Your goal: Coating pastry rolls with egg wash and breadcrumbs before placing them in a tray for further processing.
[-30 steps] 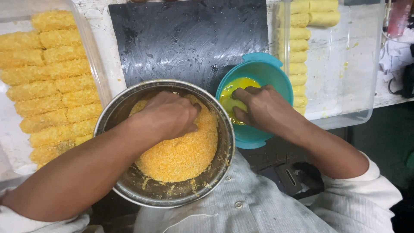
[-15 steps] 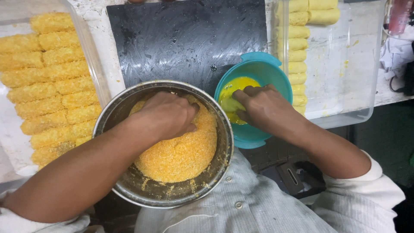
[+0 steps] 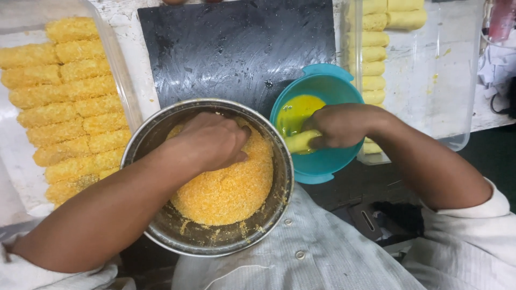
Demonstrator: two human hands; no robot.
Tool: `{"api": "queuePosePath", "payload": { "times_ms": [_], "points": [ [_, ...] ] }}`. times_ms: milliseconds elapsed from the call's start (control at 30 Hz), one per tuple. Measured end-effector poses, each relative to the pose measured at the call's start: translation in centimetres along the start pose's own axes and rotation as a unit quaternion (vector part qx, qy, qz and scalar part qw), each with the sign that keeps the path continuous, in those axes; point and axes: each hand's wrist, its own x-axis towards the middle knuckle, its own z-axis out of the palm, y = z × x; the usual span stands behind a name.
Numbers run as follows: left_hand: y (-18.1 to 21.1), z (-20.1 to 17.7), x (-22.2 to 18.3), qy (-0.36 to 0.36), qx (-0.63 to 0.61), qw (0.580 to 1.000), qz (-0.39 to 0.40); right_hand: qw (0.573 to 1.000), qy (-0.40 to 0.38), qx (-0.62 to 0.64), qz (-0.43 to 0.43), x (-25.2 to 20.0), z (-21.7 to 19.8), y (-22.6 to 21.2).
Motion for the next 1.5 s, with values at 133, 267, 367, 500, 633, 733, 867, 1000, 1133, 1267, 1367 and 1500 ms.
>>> {"api": "queuePosePath", "payload": {
  "times_ms": [133, 267, 367, 500, 633, 733, 867, 1000, 1133, 1267, 1367, 1500],
  "points": [
    [0.0, -0.1, 0.0, -0.005, 0.005, 1.0, 0.006, 0.98, -0.03, 0.191, -0.039, -2.6, -0.6, 2.3],
    [0.7, -2.7, -0.6, -0.107, 0.011, 0.994, -0.005, 0.953, -0.006, 0.281, -0.113, -3.9, 1.4, 6.8],
    [0.7, -2.9, -0.7, -0.11, 0.006, 0.994, -0.003, 0.916, 0.063, 0.309, -0.248, -3.8, 3.3, 8.6],
    [0.5, -1.8, -0.3, -0.111, 0.012, 0.994, 0.002, 0.907, 0.05, 0.337, -0.245, -3.8, 2.8, 6.1],
    [-0.1, 0.0, 0.2, -0.002, 0.015, 1.0, 0.007, 0.898, 0.163, 0.331, -0.242, -2.0, 3.5, 4.7],
    [-0.2, 0.3, 0.1, 0.002, 0.018, 1.0, 0.009, 0.897, 0.21, 0.314, -0.23, -0.7, 4.0, 2.4],
    [-0.2, 0.1, -0.1, 0.01, 0.002, 1.0, 0.006, 0.908, 0.263, 0.282, -0.165, 0.5, 5.1, 1.0],
    [-0.2, 0.9, 0.2, 0.02, -0.001, 1.0, -0.001, 0.866, 0.297, 0.357, -0.188, 0.0, 6.0, 3.5],
    [-0.6, 1.9, 1.0, 0.037, 0.027, 0.999, -0.022, 0.729, 0.273, 0.575, -0.252, -0.8, 7.7, 7.2],
    [-0.7, 1.4, 0.6, 0.02, 0.006, 1.0, -0.023, 0.559, 0.186, 0.707, -0.391, 0.0, 10.3, 10.2],
    [-0.5, 1.2, 0.5, 0.014, -0.003, 0.999, -0.03, 0.506, 0.166, 0.728, -0.432, 0.8, 11.7, 9.7],
    [-0.6, 1.3, 0.8, 0.016, 0.005, 0.999, -0.028, 0.507, 0.21, 0.745, -0.378, 1.2, 12.9, 9.9]
  ]
}}
